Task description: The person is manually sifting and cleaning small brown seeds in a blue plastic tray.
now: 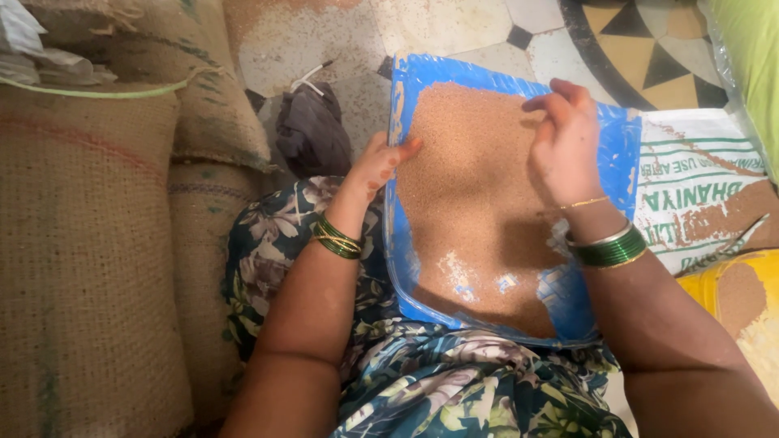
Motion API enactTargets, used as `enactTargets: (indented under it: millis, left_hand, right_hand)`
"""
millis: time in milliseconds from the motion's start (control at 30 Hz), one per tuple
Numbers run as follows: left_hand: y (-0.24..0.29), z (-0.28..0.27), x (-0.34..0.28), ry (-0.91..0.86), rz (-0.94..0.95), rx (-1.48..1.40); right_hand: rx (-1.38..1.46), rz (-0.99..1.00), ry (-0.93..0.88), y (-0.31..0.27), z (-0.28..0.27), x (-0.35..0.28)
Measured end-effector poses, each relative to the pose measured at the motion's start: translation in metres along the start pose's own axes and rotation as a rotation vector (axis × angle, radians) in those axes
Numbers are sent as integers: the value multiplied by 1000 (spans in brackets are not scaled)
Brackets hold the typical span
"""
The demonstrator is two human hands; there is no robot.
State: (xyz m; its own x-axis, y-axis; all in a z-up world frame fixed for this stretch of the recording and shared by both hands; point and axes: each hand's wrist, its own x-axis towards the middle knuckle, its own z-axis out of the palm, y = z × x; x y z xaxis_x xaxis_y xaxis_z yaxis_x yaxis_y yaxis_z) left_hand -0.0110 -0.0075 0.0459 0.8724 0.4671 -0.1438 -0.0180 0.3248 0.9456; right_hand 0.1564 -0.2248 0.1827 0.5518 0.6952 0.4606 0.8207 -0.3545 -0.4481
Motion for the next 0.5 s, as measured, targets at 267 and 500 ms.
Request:
enactTargets:
  millis: [267, 500]
  left_hand:
    - [-27, -7, 18, 39, -42, 10]
    - [-26, -6, 17, 69, -122, 71]
  right_hand:
    - [-122, 62, -220, -37, -2, -4]
    - [126, -385, -293, -48, 34, -43]
